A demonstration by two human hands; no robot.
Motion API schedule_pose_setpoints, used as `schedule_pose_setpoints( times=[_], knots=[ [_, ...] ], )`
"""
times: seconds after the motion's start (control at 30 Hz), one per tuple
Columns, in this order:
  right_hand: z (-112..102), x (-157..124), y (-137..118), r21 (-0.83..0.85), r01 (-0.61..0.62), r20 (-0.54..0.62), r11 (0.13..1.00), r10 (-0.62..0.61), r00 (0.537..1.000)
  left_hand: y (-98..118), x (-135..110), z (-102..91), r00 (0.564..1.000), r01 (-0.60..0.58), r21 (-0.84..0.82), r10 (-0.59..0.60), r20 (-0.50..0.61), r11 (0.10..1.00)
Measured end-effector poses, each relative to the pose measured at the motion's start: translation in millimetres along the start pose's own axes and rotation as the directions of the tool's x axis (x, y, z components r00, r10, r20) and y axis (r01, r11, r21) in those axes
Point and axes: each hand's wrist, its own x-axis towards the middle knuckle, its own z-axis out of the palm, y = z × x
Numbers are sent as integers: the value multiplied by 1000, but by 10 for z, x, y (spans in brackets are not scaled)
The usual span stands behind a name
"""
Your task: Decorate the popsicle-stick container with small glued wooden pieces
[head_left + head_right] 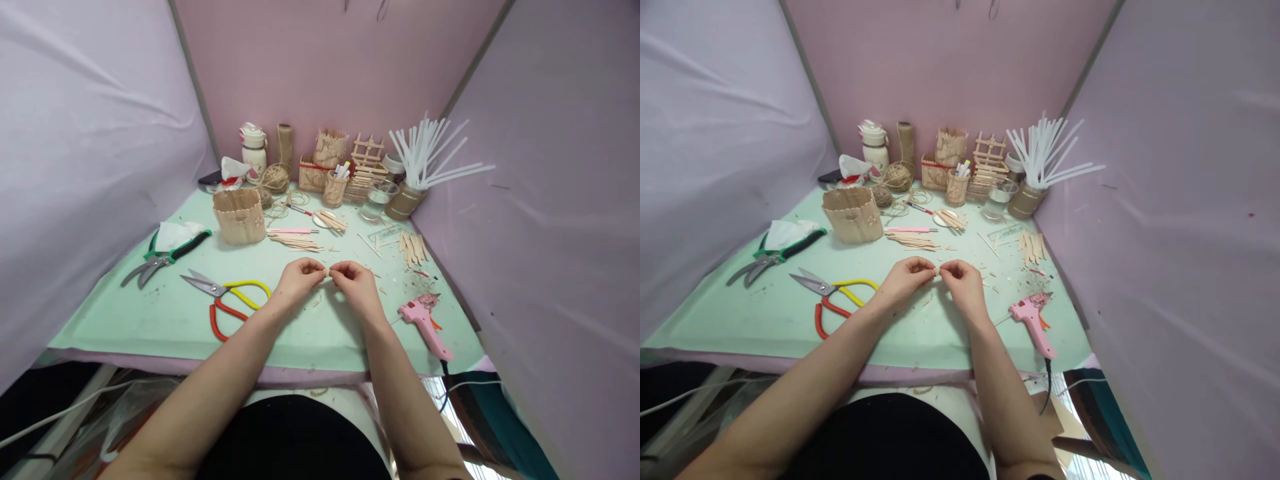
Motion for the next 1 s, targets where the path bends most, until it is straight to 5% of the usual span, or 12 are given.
schedule_pose_setpoints(
  times=[0.23,0.37,0.57,0.8,1.0],
  knots=[
    [-33,14,26,-67,42,-41,997,-44,998,35,-9,2,1000,1,-5,-1,-20,1000],
    [-93,27,58,-271,79,-115,959,-114,987,39,-8,-9,999,-5,1,5,-49,1000],
    [-214,-34,30,-513,191,-54,837,-253,966,73,-26,-6,996,-9,2,9,-93,1000],
    [-198,-258,-137,-544,407,409,734,-191,892,104,-24,-16,988,-47,3,47,-150,999],
    [-27,-303,-121,-543,475,522,692,-165,837,135,-35,1,988,-28,-29,23,-156,999]
  ],
)
